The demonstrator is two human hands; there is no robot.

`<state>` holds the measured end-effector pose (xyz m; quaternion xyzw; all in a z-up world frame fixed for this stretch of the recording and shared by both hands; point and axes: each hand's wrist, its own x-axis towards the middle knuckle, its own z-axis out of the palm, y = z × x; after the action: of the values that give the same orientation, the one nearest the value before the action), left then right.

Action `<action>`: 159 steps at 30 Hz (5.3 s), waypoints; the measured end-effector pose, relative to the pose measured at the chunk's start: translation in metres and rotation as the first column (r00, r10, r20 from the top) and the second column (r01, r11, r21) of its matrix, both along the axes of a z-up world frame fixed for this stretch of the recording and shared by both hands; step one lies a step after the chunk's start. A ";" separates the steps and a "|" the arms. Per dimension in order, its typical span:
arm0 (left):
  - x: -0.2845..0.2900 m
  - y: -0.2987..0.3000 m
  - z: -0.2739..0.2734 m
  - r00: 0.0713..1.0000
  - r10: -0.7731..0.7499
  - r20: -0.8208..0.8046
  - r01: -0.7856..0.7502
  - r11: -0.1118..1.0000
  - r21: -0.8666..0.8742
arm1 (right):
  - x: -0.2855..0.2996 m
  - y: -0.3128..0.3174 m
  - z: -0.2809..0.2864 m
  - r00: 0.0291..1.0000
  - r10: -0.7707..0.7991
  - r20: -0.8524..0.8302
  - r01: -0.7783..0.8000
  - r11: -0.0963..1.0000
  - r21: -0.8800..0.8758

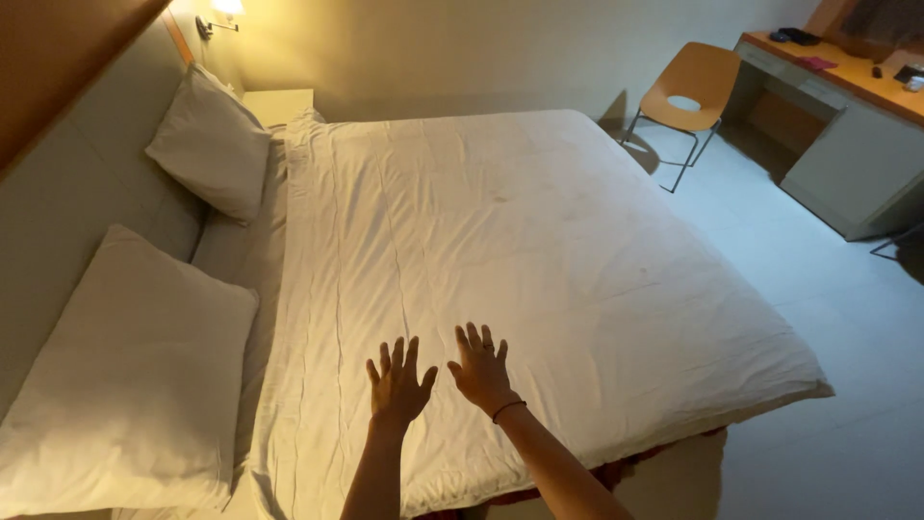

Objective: The person smooths the white bed sheet by hand, running their palms across the surface to remove wrinkles. The camera pans across the room before focusing on the bed, where the person repeatedly strokes the sheet from the center towards the edges.

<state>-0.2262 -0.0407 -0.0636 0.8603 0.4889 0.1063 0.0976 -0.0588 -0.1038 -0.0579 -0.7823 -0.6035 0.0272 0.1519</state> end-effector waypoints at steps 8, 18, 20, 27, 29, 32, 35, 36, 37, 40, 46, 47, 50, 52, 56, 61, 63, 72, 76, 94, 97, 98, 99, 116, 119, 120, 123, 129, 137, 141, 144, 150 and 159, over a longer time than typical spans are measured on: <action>0.007 0.021 -0.022 1.000 -0.017 0.015 0.017 1.000 -0.007 | 0.002 0.017 -0.015 1.000 -0.007 0.000 0.007 1.000 -0.014; 0.024 0.016 -0.032 0.999 0.017 0.038 -0.017 1.000 -0.003 | 0.017 0.023 -0.025 0.999 0.049 0.004 -0.049 0.998 -0.027; 0.026 0.015 -0.037 0.998 0.019 0.054 -0.020 1.000 0.013 | 0.018 0.019 -0.025 0.998 0.057 0.003 -0.057 0.998 0.000; 0.027 0.012 -0.040 0.996 0.055 0.074 -0.055 0.998 -0.003 | 0.019 0.016 -0.035 0.996 0.091 0.000 -0.091 0.996 -0.004; 0.028 0.016 -0.044 0.995 0.074 0.068 -0.074 0.997 -0.002 | 0.022 0.021 -0.042 0.995 0.101 0.006 -0.101 0.995 -0.002; 0.021 0.021 -0.052 0.996 0.075 0.046 -0.075 0.997 -0.002 | 0.018 0.025 -0.054 0.996 0.091 0.009 -0.091 0.996 -0.006; 0.024 0.033 -0.063 0.998 0.059 0.031 -0.059 0.998 0.005 | 0.023 0.032 -0.066 0.997 0.071 0.016 -0.071 0.997 -0.021; 0.021 0.030 -0.071 0.998 0.068 0.009 -0.068 0.998 -0.005 | 0.021 0.027 -0.075 0.997 0.077 0.002 -0.077 0.996 -0.048; 0.021 0.027 -0.075 0.998 0.069 0.004 -0.069 0.997 -0.018 | 0.021 0.024 -0.080 0.997 0.078 -0.003 -0.078 0.995 -0.060; 0.022 0.043 -0.087 0.994 0.062 0.095 -0.065 0.997 0.028 | 0.023 0.039 -0.096 0.997 0.079 -0.011 -0.079 0.997 0.018; 0.027 0.060 -0.146 0.996 0.059 0.071 -0.062 0.997 0.042 | 0.032 0.056 -0.155 0.994 0.098 0.038 -0.100 0.994 0.039; 0.028 0.064 -0.158 0.996 0.057 0.063 -0.059 0.997 0.044 | 0.035 0.060 -0.166 0.994 0.098 0.046 -0.100 0.994 0.044; 0.031 0.070 -0.202 0.997 0.051 0.055 -0.053 0.998 0.044 | 0.040 0.067 -0.207 0.994 0.093 0.061 -0.096 0.994 0.045; 0.029 0.072 -0.230 0.997 0.049 0.057 -0.052 0.998 0.047 | 0.040 0.069 -0.233 0.994 0.091 0.069 -0.094 0.994 0.047; 0.030 0.078 -0.277 0.998 0.046 0.051 -0.048 0.998 0.036 | 0.037 0.078 -0.285 0.994 0.078 0.072 -0.084 0.993 0.079; 0.035 0.091 -0.356 0.997 0.048 0.068 -0.051 0.998 0.037 | 0.040 0.091 -0.369 0.995 0.090 0.051 -0.096 0.987 0.126; 0.032 0.094 -0.385 0.996 0.053 0.067 -0.055 0.998 0.031 | 0.038 0.095 -0.396 0.989 0.114 0.093 -0.125 0.984 0.127; 0.035 0.107 -0.424 0.973 -0.036 0.227 -0.036 0.951 0.307 | 0.022 0.106 -0.444 0.970 0.007 0.245 -0.087 0.944 0.318; 0.036 0.099 -0.425 0.969 -0.034 0.243 -0.047 0.947 0.317 | 0.017 0.103 -0.437 0.977 -0.010 0.211 -0.045 0.966 0.255; 0.034 0.092 -0.433 0.950 -0.015 0.311 -0.125 0.898 0.423 | 0.012 0.099 -0.435 0.973 0.006 0.231 -0.070 0.959 0.273; 0.033 0.088 -0.433 0.955 -0.032 0.296 -0.099 0.904 0.416 | 0.011 0.098 -0.438 0.974 -0.014 0.225 -0.049 0.962 0.270; 0.034 0.087 -0.432 0.952 -0.024 0.305 -0.114 0.897 0.427 | 0.013 0.098 -0.438 0.976 -0.009 0.217 -0.054 0.958 0.282; 0.035 0.087 -0.431 0.949 -0.017 0.315 -0.130 0.890 0.438 | 0.014 0.100 -0.437 0.978 -0.004 0.210 -0.060 0.954 0.295; 0.037 0.097 -0.432 0.971 -0.009 0.237 -0.083 0.923 0.377 | 0.006 0.100 -0.424 0.971 -0.010 0.240 -0.043 0.976 0.215; 0.037 0.105 -0.433 0.981 -0.002 0.195 -0.064 0.941 0.331 | -0.002 0.111 -0.425 0.974 -0.019 0.224 -0.023 0.982 0.186; 0.035 0.108 -0.435 0.985 0.009 0.173 -0.061 0.954 0.295 | -0.006 0.117 -0.429 0.979 -0.018 0.201 -0.023 0.979 0.201; 0.022 0.119 -0.443 0.974 -0.054 0.220 -0.024 0.941 0.337 | -0.012 0.126 -0.438 0.976 0.113 0.187 -0.165 0.942 0.291; -0.052 0.127 -0.428 0.987 0.092 0.133 -0.123 0.959 0.254 | -0.004 0.113 -0.434 0.962 0.129 0.240 -0.213 0.906 0.365; -0.212 0.137 -0.426 0.929 0.370 0.000 -0.354 0.891 0.285 | 0.008 0.110 -0.430 0.935 0.127 0.331 -0.257 0.886 0.387; -0.289 0.125 -0.448 0.903 0.418 0.100 -0.425 0.830 0.360 | 0.003 0.104 -0.424 0.945 0.128 0.302 -0.220 0.931 0.292; -0.309 0.098 -0.440 0.854 0.504 0.127 -0.508 0.758 0.409 | 0.007 0.111 -0.430 0.958 0.102 0.267 -0.180 0.941 0.286; -0.320 0.067 -0.439 0.754 0.624 0.205 -0.653 0.676 0.341 | -0.008 0.138 -0.436 0.974 0.100 0.205 -0.127 0.984 0.125; -0.319 0.018 -0.450 0.589 0.781 0.207 -0.802 0.532 0.273 | -0.213 0.131 -0.423 0.767 0.614 0.187 -0.642 0.731 0.230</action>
<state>-0.5454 -0.0223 -0.5133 0.5448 0.7958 0.2465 -0.0958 -0.2719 0.0273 -0.4812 -0.5027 -0.8364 -0.0475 0.2132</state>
